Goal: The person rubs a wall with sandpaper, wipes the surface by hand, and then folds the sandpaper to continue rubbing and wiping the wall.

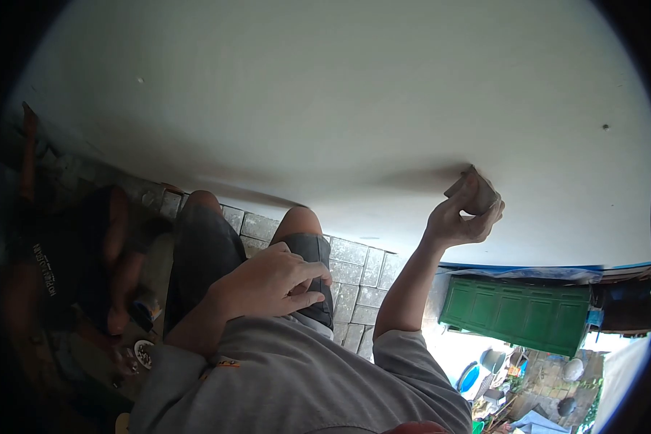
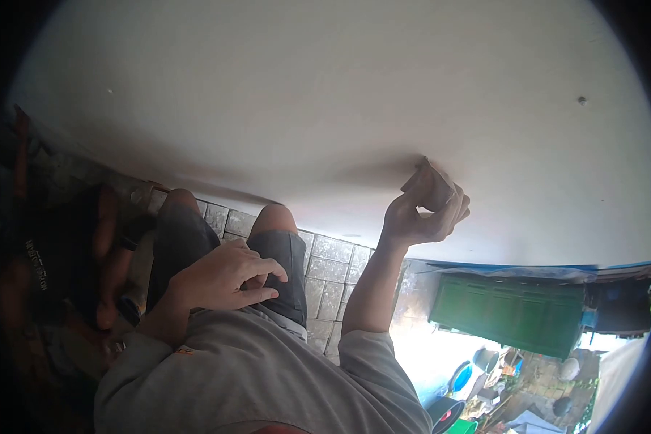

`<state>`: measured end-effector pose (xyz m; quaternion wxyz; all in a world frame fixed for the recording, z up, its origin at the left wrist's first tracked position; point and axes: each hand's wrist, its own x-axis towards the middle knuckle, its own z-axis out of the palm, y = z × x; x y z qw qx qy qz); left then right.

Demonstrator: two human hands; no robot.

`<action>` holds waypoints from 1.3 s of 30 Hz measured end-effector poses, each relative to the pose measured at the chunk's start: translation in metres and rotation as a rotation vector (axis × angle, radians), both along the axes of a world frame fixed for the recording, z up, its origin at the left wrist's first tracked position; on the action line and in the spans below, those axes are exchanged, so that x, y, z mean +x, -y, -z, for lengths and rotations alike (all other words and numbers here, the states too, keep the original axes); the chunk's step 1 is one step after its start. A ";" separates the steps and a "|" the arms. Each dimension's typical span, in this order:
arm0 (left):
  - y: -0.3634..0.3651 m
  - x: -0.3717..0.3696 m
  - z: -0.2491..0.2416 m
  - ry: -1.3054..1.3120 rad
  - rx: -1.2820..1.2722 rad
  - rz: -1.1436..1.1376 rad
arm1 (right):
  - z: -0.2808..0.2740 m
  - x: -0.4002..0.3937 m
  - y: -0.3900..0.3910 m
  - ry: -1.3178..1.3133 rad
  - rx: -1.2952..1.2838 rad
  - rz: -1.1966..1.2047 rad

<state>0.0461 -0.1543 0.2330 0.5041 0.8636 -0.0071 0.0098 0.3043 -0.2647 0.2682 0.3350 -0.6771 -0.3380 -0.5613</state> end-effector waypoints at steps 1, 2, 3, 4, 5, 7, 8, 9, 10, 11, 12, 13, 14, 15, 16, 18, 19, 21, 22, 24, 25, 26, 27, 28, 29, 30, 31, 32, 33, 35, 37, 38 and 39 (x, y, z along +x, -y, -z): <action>0.001 0.000 -0.001 -0.015 0.017 0.012 | 0.005 0.004 0.002 0.013 0.037 -0.008; 0.003 0.000 -0.001 -0.016 0.016 0.019 | 0.008 0.003 0.004 0.011 0.036 0.000; 0.005 0.001 -0.001 -0.018 0.034 -0.002 | 0.010 0.000 0.002 -0.048 0.095 -0.053; 0.005 0.001 0.000 -0.019 0.052 -0.029 | 0.010 -0.002 -0.001 -0.106 0.155 -0.112; 0.003 0.002 0.000 -0.016 0.057 -0.038 | 0.008 -0.005 -0.001 -0.167 0.151 -0.124; 0.004 0.000 0.001 -0.021 0.026 -0.003 | 0.009 0.000 0.000 -0.141 0.122 -0.096; 0.005 0.000 0.002 -0.028 0.022 0.000 | 0.011 0.002 0.003 -0.110 0.095 -0.058; 0.007 0.000 0.002 -0.036 0.028 -0.009 | 0.013 0.001 0.004 -0.118 0.089 -0.052; 0.007 0.001 0.001 -0.040 0.041 -0.020 | 0.016 -0.002 0.001 -0.138 0.163 -0.093; 0.008 0.003 0.001 -0.037 0.047 -0.022 | 0.016 -0.002 -0.004 -0.151 0.243 -0.141; 0.009 0.002 0.001 -0.030 0.018 -0.018 | 0.015 -0.002 -0.003 -0.150 0.245 -0.147; 0.008 0.003 0.001 -0.021 -0.007 -0.020 | 0.013 -0.002 -0.001 -0.188 0.208 -0.159; 0.006 0.004 0.003 -0.026 -0.007 -0.027 | 0.013 -0.003 -0.001 -0.233 0.166 -0.166; 0.005 0.004 0.004 -0.044 -0.005 -0.013 | 0.013 -0.003 -0.004 -0.273 0.215 -0.197; 0.005 0.004 0.005 -0.063 -0.005 0.007 | 0.016 -0.002 -0.003 -0.282 0.210 -0.192; 0.008 0.003 0.003 -0.071 0.005 0.002 | 0.020 0.003 0.001 -0.158 0.179 -0.076; 0.007 0.006 0.001 -0.060 0.027 -0.017 | 0.022 0.004 0.004 -0.113 0.139 -0.062; 0.003 0.006 0.006 -0.031 0.017 -0.005 | 0.019 0.005 0.000 -0.153 0.160 -0.109; 0.001 0.006 0.008 -0.017 0.001 0.009 | 0.018 0.004 -0.002 -0.208 0.174 -0.153; 0.000 0.006 0.009 -0.031 0.034 0.001 | 0.017 0.003 -0.003 -0.190 0.166 -0.133; 0.000 0.005 0.008 -0.045 0.079 -0.011 | 0.018 0.001 -0.001 -0.172 0.168 -0.119; 0.001 0.004 0.007 -0.048 0.079 -0.001 | 0.021 -0.001 0.001 -0.175 0.169 -0.109; 0.002 0.003 0.007 -0.045 0.053 -0.011 | 0.024 0.000 0.002 -0.193 0.183 -0.128; 0.001 0.005 0.006 -0.039 0.029 -0.026 | 0.026 0.002 0.000 -0.209 0.197 -0.152; -0.001 0.006 0.006 -0.037 0.032 -0.028 | 0.022 0.007 0.001 -0.163 0.137 -0.133; -0.001 0.005 0.006 -0.068 0.028 -0.021 | 0.019 0.003 -0.004 -0.170 0.137 -0.128; -0.001 0.003 0.006 -0.107 0.019 -0.004 | 0.014 -0.004 -0.009 -0.219 0.202 -0.144; 0.002 0.000 0.006 -0.124 0.009 0.014 | 0.013 -0.008 -0.011 -0.268 0.263 -0.154; 0.002 0.001 0.005 -0.117 0.048 -0.002 | 0.014 -0.006 -0.015 -0.171 0.271 -0.140; 0.000 0.002 0.005 -0.097 0.087 -0.027 | 0.012 -0.014 -0.020 -0.237 0.328 -0.194; 0.002 0.001 0.007 -0.143 0.071 -0.017 | 0.013 -0.020 -0.028 -0.307 0.374 -0.255; 0.004 0.001 0.012 -0.141 0.063 -0.020 | 0.015 -0.020 -0.033 -0.321 0.461 -0.215; 0.005 0.001 0.017 -0.100 0.047 -0.037 | 0.016 -0.019 -0.036 -0.337 0.547 -0.174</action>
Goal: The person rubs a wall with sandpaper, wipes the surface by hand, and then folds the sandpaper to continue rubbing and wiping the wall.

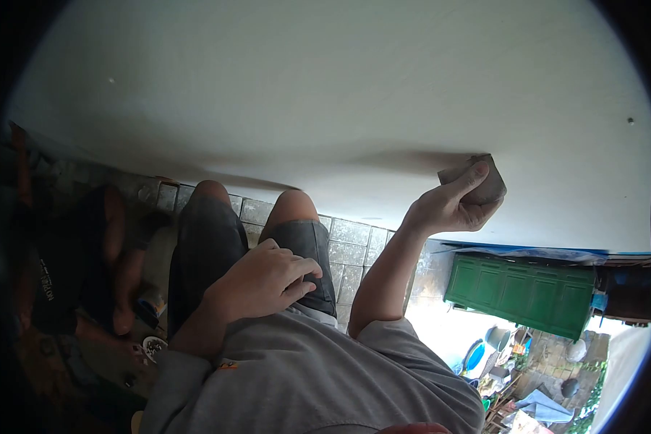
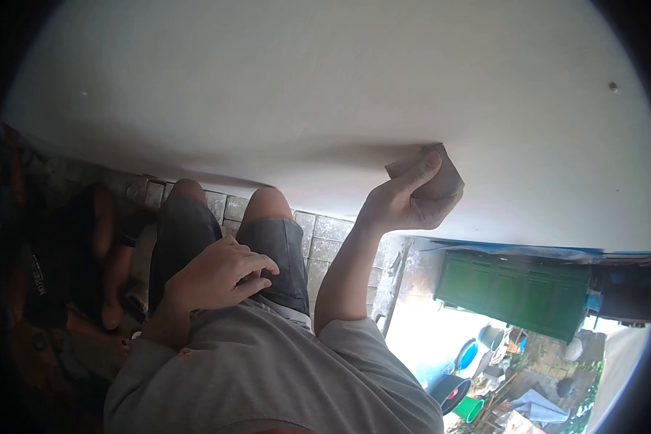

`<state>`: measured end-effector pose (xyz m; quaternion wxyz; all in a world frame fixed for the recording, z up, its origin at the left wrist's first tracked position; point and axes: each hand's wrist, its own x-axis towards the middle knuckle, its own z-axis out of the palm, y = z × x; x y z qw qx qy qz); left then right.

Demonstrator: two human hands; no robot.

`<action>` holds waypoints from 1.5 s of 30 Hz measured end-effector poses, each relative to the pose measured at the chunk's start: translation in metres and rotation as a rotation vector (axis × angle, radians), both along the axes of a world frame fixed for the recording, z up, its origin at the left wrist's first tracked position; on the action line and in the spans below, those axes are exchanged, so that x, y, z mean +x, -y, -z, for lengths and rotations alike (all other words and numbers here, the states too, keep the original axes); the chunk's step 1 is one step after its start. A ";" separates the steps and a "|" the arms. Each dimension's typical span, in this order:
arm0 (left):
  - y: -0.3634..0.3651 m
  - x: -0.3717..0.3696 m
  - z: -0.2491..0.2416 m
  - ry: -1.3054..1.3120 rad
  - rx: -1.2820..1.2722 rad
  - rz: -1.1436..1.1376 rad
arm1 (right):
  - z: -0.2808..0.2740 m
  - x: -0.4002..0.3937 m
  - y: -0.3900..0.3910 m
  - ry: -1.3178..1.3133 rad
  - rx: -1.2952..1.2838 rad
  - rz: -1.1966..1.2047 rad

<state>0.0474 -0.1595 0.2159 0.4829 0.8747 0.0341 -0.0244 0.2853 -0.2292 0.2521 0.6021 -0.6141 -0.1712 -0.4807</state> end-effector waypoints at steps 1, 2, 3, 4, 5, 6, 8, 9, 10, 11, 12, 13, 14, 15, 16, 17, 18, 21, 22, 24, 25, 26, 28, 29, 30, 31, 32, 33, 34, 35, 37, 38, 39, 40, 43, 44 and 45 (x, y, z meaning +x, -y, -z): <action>0.002 -0.002 0.003 0.036 -0.016 -0.017 | 0.002 -0.003 0.003 -0.004 -0.011 -0.003; 0.005 -0.005 0.004 0.029 -0.027 -0.024 | 0.004 -0.007 0.006 -0.113 0.060 -0.125; 0.003 -0.004 0.004 -0.013 -0.017 -0.022 | 0.004 -0.009 0.005 -0.218 0.141 -0.253; 0.002 -0.005 0.004 -0.056 -0.007 -0.019 | 0.003 -0.011 0.001 -0.220 0.138 -0.266; 0.000 -0.005 0.005 -0.058 -0.012 -0.031 | 0.001 -0.013 -0.003 -0.228 0.163 -0.263; 0.000 -0.006 0.006 -0.033 0.028 -0.045 | 0.001 -0.015 -0.005 -0.236 0.185 -0.256; 0.005 -0.009 0.010 -0.011 0.052 -0.055 | 0.008 -0.015 -0.016 -0.200 0.202 -0.227; 0.006 -0.010 0.012 -0.003 0.042 -0.066 | 0.011 -0.014 -0.018 -0.155 0.233 -0.190; 0.006 -0.011 0.013 0.010 0.043 -0.081 | 0.011 -0.014 -0.015 -0.169 0.165 -0.138; 0.004 -0.012 0.012 0.013 0.046 -0.084 | 0.011 -0.013 -0.017 -0.167 0.168 -0.141; 0.002 -0.015 0.010 -0.034 0.070 -0.082 | 0.005 -0.015 -0.023 -0.198 0.219 -0.148; 0.004 -0.020 0.009 -0.089 0.081 -0.076 | 0.001 -0.019 -0.025 -0.237 0.258 -0.148; 0.006 -0.023 0.009 -0.099 0.064 -0.075 | 0.001 -0.022 -0.027 -0.248 0.242 -0.145; 0.005 -0.027 0.010 -0.113 0.072 -0.096 | 0.001 -0.026 -0.032 -0.267 0.292 -0.146; 0.003 -0.029 0.011 -0.122 0.084 -0.114 | 0.000 -0.029 -0.034 -0.280 0.348 -0.144; 0.002 -0.034 0.011 -0.118 0.080 -0.109 | -0.003 -0.031 -0.035 -0.275 0.344 -0.140; 0.000 -0.037 0.012 -0.124 0.072 -0.117 | -0.005 -0.032 -0.035 -0.323 0.373 -0.154; -0.004 -0.039 0.012 -0.125 0.067 -0.137 | -0.011 -0.034 -0.039 -0.393 0.441 -0.193; -0.005 -0.040 0.012 -0.126 0.076 -0.148 | -0.011 -0.036 -0.039 -0.421 0.486 -0.217; -0.006 -0.041 0.009 -0.138 0.065 -0.147 | -0.002 -0.035 -0.028 -0.374 0.373 -0.243; -0.006 -0.041 0.008 -0.141 0.062 -0.148 | 0.005 -0.033 -0.018 -0.317 0.267 -0.274; -0.008 -0.042 0.007 -0.138 0.059 -0.160 | 0.018 -0.027 0.002 -0.333 0.082 -0.316; -0.011 -0.045 0.010 -0.099 0.031 -0.124 | 0.028 -0.029 0.018 -0.192 0.018 -0.351; -0.010 -0.045 0.015 -0.103 0.018 -0.135 | 0.030 -0.029 0.028 -0.099 -0.052 -0.326; -0.009 -0.042 0.021 -0.034 0.001 -0.147 | 0.032 -0.027 0.041 0.029 -0.252 -0.230; -0.008 -0.039 0.022 0.034 -0.015 -0.152 | 0.032 -0.025 0.055 0.157 -0.450 -0.128; -0.008 -0.034 0.017 0.033 -0.016 -0.148 | 0.031 -0.022 0.065 0.348 -0.607 0.020; -0.008 -0.025 0.006 0.098 -0.089 -0.145 | 0.028 -0.028 0.072 0.348 -0.606 0.024; -0.006 -0.017 -0.003 0.160 -0.160 -0.144 | 0.024 -0.038 0.078 0.503 -0.755 0.043; -0.004 -0.009 -0.008 0.156 -0.154 -0.148 | 0.022 -0.047 0.080 0.659 -0.897 0.056; -0.003 0.002 -0.016 0.362 -0.343 -0.187 | 0.024 -0.072 0.069 0.660 -0.877 0.024; -0.005 0.006 -0.020 0.349 -0.330 -0.192 | 0.029 -0.079 0.066 0.623 -0.835 0.010; -0.009 0.009 -0.025 0.309 -0.338 -0.179 | 0.033 -0.085 0.063 0.586 -0.790 0.000; -0.010 0.010 -0.028 0.270 -0.349 -0.166 | 0.038 -0.094 0.059 0.510 -0.772 -0.055; -0.006 0.013 -0.033 0.412 -0.263 -0.285 | 0.039 -0.103 0.061 0.469 -0.800 -0.079; -0.005 0.013 -0.032 0.414 -0.252 -0.278 | 0.037 -0.104 0.064 0.468 -0.790 -0.072; -0.006 0.012 -0.030 0.417 -0.254 -0.267 | 0.034 -0.103 0.066 0.422 -0.809 -0.169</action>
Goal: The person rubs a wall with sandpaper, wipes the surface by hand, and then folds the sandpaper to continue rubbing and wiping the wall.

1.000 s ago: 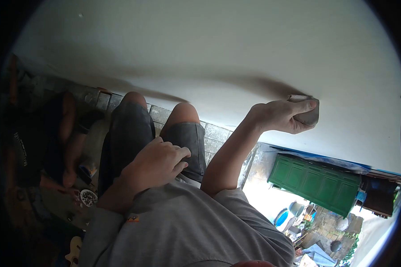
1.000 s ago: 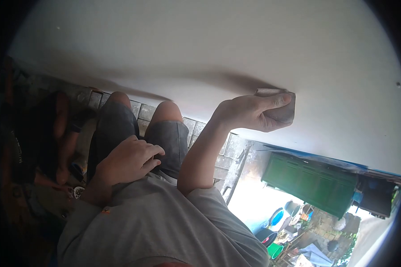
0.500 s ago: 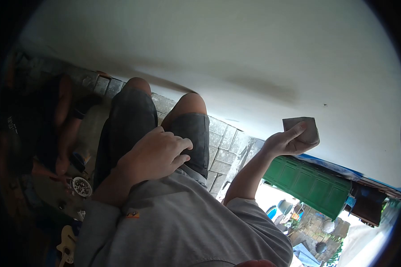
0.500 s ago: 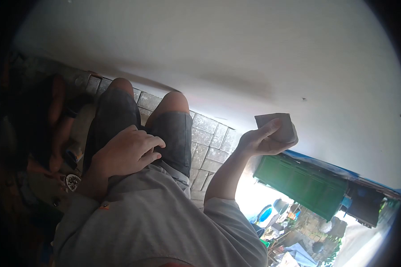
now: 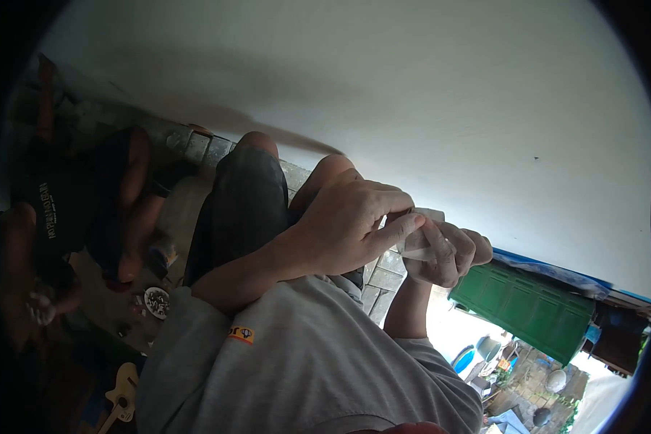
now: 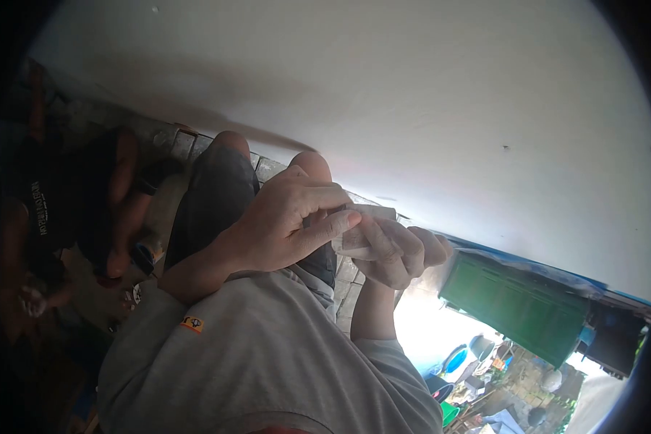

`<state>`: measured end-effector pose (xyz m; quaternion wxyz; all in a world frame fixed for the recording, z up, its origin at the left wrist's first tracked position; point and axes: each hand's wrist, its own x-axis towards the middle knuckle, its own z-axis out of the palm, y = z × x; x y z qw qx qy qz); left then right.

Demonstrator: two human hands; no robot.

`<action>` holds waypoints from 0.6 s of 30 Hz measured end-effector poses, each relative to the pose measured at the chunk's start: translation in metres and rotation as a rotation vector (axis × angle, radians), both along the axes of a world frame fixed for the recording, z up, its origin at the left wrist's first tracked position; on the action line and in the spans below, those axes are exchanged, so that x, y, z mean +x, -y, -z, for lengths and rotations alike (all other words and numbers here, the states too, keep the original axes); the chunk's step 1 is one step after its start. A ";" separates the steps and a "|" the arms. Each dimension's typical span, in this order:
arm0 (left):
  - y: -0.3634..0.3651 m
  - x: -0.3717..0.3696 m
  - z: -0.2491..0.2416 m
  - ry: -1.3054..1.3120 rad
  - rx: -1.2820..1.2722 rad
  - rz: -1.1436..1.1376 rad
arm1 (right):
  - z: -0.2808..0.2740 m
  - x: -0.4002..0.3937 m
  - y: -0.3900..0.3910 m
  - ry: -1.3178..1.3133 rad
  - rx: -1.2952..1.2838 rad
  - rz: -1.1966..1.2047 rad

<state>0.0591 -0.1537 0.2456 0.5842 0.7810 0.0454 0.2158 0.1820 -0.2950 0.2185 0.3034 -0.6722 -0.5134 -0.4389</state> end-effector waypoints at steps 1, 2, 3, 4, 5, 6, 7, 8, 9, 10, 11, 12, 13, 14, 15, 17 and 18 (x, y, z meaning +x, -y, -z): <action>-0.001 0.000 0.002 0.008 0.002 0.014 | -0.004 0.003 0.002 -0.070 -0.039 -0.061; 0.000 0.000 0.002 0.018 0.020 0.028 | -0.008 0.007 0.005 -0.137 -0.077 -0.118; 0.000 0.001 0.002 0.036 0.061 0.009 | -0.009 0.016 0.008 -0.175 -0.060 -0.189; 0.003 0.003 0.002 0.059 0.101 -0.009 | -0.013 0.018 0.008 -0.156 -0.041 -0.174; 0.006 0.007 0.000 0.127 0.170 -0.038 | -0.019 0.017 0.005 -0.508 0.108 -0.287; 0.008 0.012 -0.003 0.144 0.183 -0.023 | -0.024 0.017 0.006 -0.861 0.256 -0.406; 0.009 0.018 -0.006 0.116 0.252 0.010 | -0.028 0.023 0.016 -0.990 0.131 -0.391; 0.010 0.024 -0.009 0.085 0.325 0.042 | -0.033 0.029 0.021 -0.991 0.039 -0.437; 0.011 0.030 -0.018 0.077 0.366 0.045 | -0.034 0.035 0.031 -1.007 -0.037 -0.422; 0.013 0.038 -0.021 0.078 0.375 0.049 | -0.034 0.040 0.037 -1.028 -0.118 -0.409; 0.014 0.049 -0.024 0.107 0.404 0.006 | -0.031 0.044 0.038 -1.026 -0.110 -0.411; 0.016 0.058 -0.027 0.134 0.428 -0.032 | -0.031 0.045 0.038 -1.068 0.040 -0.401; 0.016 0.067 -0.031 0.140 0.431 -0.075 | -0.031 0.047 0.036 -1.104 0.190 -0.391; 0.017 0.076 -0.033 0.140 0.432 -0.072 | -0.032 0.047 0.033 -1.104 0.194 -0.389; 0.018 0.084 -0.034 0.172 0.415 -0.130 | -0.039 0.046 0.028 -1.111 0.284 -0.372; 0.019 0.097 -0.039 0.185 0.388 -0.210 | -0.047 0.050 0.023 -1.165 0.392 -0.360; 0.023 0.103 -0.042 0.176 0.386 -0.204 | -0.050 0.053 0.023 -1.173 0.394 -0.353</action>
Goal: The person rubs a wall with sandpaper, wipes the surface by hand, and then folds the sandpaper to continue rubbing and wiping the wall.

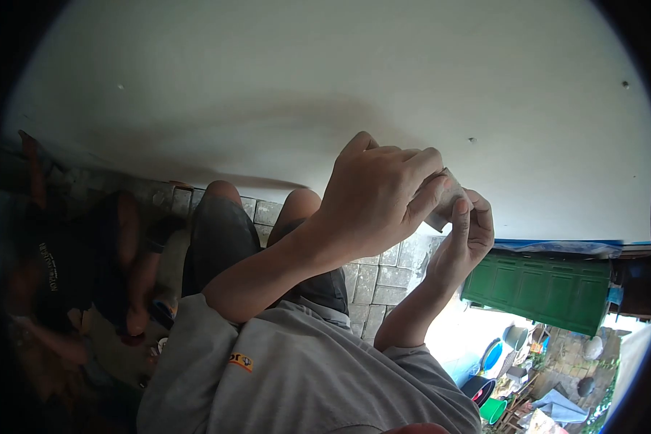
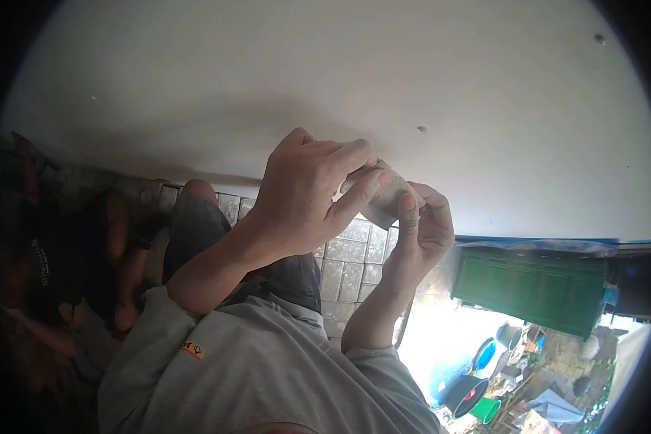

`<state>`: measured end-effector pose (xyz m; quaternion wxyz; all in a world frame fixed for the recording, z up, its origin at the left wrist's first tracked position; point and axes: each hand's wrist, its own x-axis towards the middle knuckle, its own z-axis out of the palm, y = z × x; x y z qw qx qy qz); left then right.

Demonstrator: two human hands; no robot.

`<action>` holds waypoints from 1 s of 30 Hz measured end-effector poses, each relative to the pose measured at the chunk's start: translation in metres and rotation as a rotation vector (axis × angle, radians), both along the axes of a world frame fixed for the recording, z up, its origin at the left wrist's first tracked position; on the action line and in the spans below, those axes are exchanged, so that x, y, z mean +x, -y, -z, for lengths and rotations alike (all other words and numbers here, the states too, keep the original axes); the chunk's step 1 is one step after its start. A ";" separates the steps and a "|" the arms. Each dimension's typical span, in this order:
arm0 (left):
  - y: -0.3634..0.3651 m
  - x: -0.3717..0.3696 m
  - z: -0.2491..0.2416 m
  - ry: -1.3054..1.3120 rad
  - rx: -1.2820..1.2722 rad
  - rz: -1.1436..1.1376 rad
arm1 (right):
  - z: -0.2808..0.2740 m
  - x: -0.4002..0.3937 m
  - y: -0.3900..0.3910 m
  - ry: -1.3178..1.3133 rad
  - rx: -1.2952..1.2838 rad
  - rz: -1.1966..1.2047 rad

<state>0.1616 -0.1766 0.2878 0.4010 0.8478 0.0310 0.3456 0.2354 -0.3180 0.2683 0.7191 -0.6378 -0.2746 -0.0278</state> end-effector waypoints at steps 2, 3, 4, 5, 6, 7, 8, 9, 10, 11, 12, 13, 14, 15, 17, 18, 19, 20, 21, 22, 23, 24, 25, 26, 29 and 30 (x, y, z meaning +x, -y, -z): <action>0.003 0.012 -0.001 0.076 0.096 -0.168 | -0.002 0.009 -0.010 -0.031 0.055 0.117; 0.003 0.018 0.001 0.068 0.093 -0.165 | -0.002 0.012 -0.016 -0.032 0.093 0.144; 0.004 0.024 0.002 0.094 0.108 -0.231 | -0.002 0.014 -0.020 -0.042 0.087 0.149; 0.004 0.029 0.004 0.123 0.127 -0.296 | -0.001 0.018 -0.024 -0.032 0.100 0.182; 0.006 0.033 0.004 0.114 0.125 -0.289 | 0.000 0.020 -0.028 -0.023 0.111 0.216; 0.006 0.036 0.005 0.147 0.137 -0.346 | 0.003 0.023 -0.034 0.000 0.138 0.224; 0.006 0.038 0.004 0.185 0.154 -0.404 | 0.006 0.025 -0.037 -0.005 0.141 0.228; 0.007 0.037 0.003 0.179 0.157 -0.399 | 0.008 0.026 -0.039 0.017 0.163 0.259; 0.007 0.036 0.001 0.148 0.186 -0.425 | 0.011 0.026 -0.041 0.038 0.184 0.289; 0.007 0.036 0.000 0.117 0.217 -0.451 | 0.011 0.025 -0.043 0.031 0.186 0.293; 0.008 0.037 0.002 0.112 0.222 -0.447 | 0.010 0.024 -0.045 0.018 0.209 0.296; 0.008 0.039 0.003 0.155 0.238 -0.468 | 0.009 0.023 -0.047 0.005 0.232 0.298; 0.009 0.040 0.005 0.201 0.255 -0.488 | 0.010 0.022 -0.048 0.000 0.236 0.302; 0.009 0.041 0.006 0.197 0.258 -0.478 | 0.010 0.021 -0.048 -0.005 0.256 0.288; 0.005 0.044 0.007 0.290 0.248 -0.458 | 0.012 0.022 -0.050 -0.005 0.290 0.285; 0.004 0.044 0.007 0.292 0.254 -0.447 | 0.015 0.022 -0.051 0.027 0.274 0.296; 0.002 0.044 0.007 0.291 0.268 -0.443 | 0.017 0.023 -0.053 0.060 0.263 0.303; 0.002 0.043 0.007 0.283 0.278 -0.440 | 0.018 0.022 -0.053 0.057 0.269 0.309; 0.004 0.039 0.003 0.251 0.275 -0.428 | 0.018 0.020 -0.053 0.056 0.272 0.311; 0.004 0.038 0.002 0.255 0.286 -0.425 | 0.018 0.021 -0.054 0.055 0.274 0.314; 0.005 0.038 0.002 0.244 0.289 -0.424 | 0.019 0.022 -0.055 0.055 0.284 0.316; 0.006 0.037 0.001 0.235 0.292 -0.423 | 0.019 0.021 -0.054 0.061 0.286 0.314; 0.006 0.036 0.001 0.236 0.298 -0.420 | 0.020 0.021 -0.054 0.064 0.283 0.313; 0.007 0.036 0.001 0.226 0.305 -0.428 | 0.019 0.020 -0.054 0.062 0.289 0.316; 0.006 0.040 0.003 0.234 0.314 -0.443 | 0.019 0.021 -0.054 0.071 0.306 0.325; 0.007 0.041 0.003 0.252 0.312 -0.451 | 0.020 0.022 -0.053 0.085 0.291 0.332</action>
